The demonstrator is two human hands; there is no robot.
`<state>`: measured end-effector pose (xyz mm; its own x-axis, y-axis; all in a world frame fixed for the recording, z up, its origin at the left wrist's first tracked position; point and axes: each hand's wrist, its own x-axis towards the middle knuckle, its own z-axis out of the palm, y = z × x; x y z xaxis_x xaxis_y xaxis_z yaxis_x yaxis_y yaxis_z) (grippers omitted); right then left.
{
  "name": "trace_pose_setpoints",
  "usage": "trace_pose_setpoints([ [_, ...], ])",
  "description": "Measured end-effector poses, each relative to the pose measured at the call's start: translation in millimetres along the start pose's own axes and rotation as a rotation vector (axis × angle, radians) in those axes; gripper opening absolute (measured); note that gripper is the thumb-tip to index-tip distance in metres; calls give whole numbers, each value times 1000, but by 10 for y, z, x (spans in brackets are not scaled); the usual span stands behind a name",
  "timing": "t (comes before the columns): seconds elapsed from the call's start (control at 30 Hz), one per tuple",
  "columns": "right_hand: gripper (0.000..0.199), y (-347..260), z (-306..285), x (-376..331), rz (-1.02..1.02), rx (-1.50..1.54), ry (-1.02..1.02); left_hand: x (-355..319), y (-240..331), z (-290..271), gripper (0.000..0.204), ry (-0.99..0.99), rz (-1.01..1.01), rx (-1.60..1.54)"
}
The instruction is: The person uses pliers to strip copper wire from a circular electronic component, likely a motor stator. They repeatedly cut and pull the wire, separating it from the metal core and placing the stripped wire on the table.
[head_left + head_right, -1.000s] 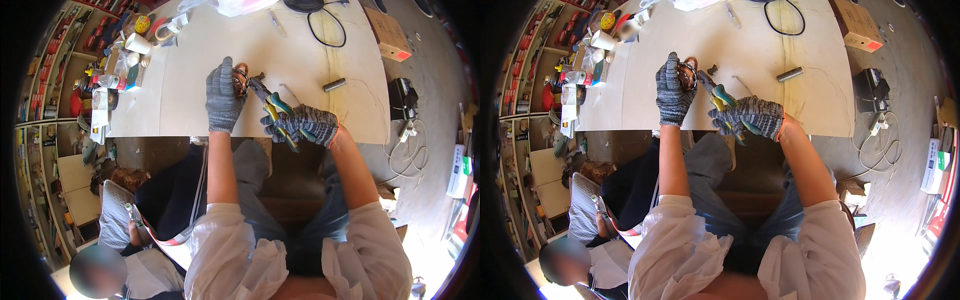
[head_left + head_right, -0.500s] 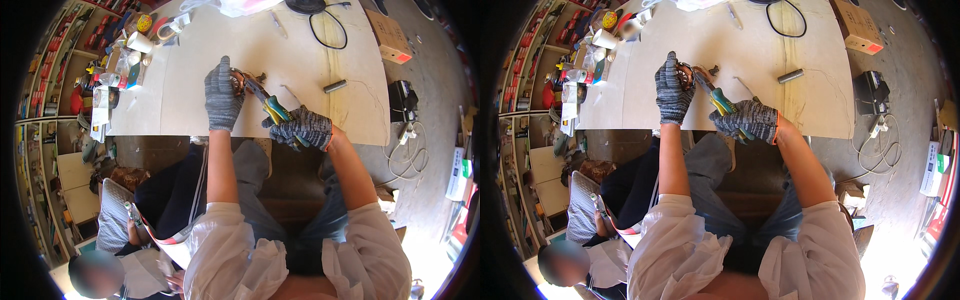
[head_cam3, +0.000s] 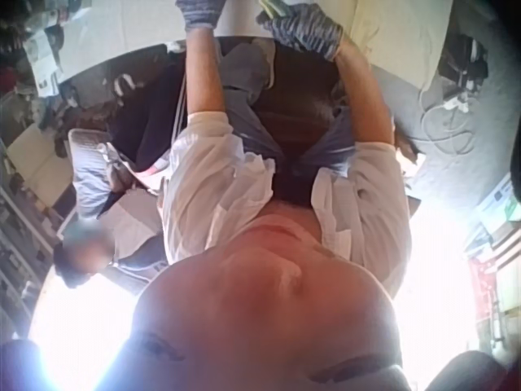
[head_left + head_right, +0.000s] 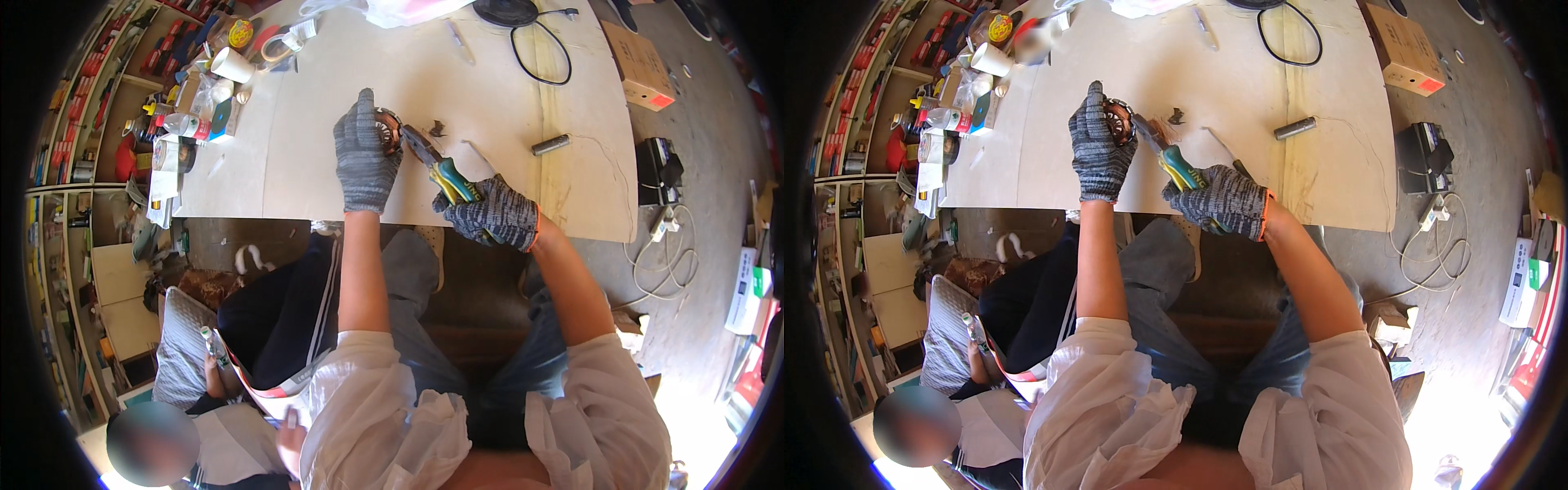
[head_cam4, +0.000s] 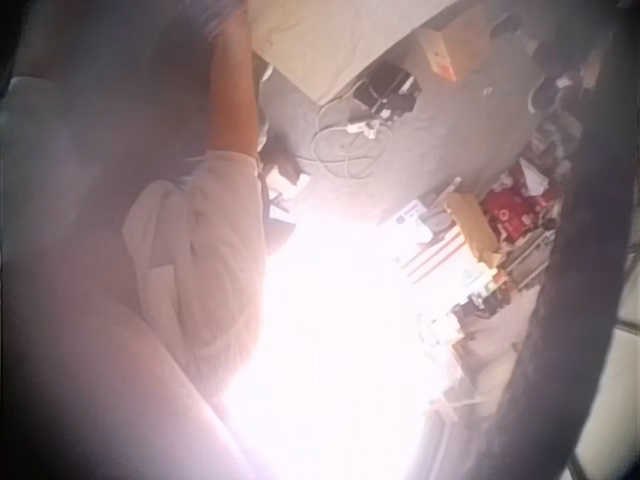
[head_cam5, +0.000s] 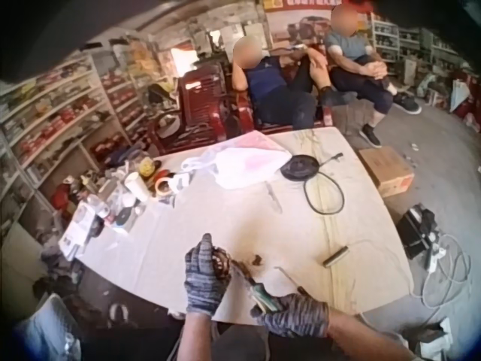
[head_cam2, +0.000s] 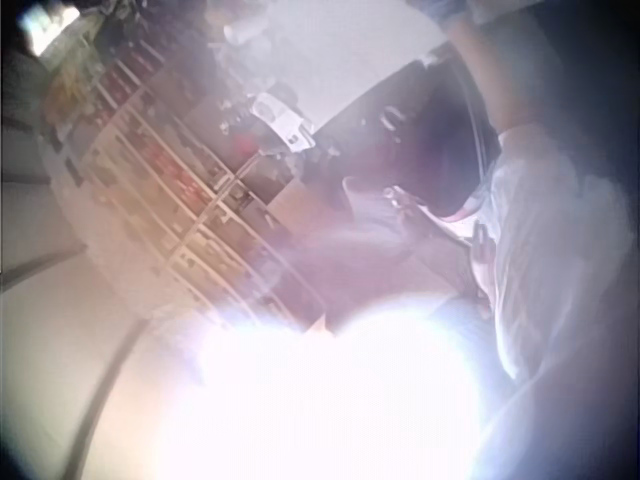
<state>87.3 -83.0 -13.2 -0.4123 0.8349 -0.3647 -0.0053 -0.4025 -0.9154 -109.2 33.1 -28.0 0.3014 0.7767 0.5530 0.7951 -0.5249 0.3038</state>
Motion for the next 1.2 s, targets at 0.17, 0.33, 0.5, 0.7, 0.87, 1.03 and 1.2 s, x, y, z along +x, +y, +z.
trace_pose_setpoints([
  [0.17,27,80,46,103,-38,-181,74,2,-3,107,87,-6,-49,40],
  [0.33,26,322,192,281,-58,-213,205,-8,95,102,81,-85,-286,64],
  [0.5,24,493,57,397,30,210,-73,-4,19,51,78,-56,-220,4],
  [0.7,35,-12,107,72,153,222,-108,27,-55,-33,71,24,41,83],
  [0.87,34,40,86,65,109,259,-138,30,-79,-43,69,16,123,135],
  [1.03,29,88,67,59,126,349,-144,34,-106,-71,68,43,198,110],
  [1.2,17,223,96,154,-188,-230,-89,47,-58,-91,69,77,147,67],
])
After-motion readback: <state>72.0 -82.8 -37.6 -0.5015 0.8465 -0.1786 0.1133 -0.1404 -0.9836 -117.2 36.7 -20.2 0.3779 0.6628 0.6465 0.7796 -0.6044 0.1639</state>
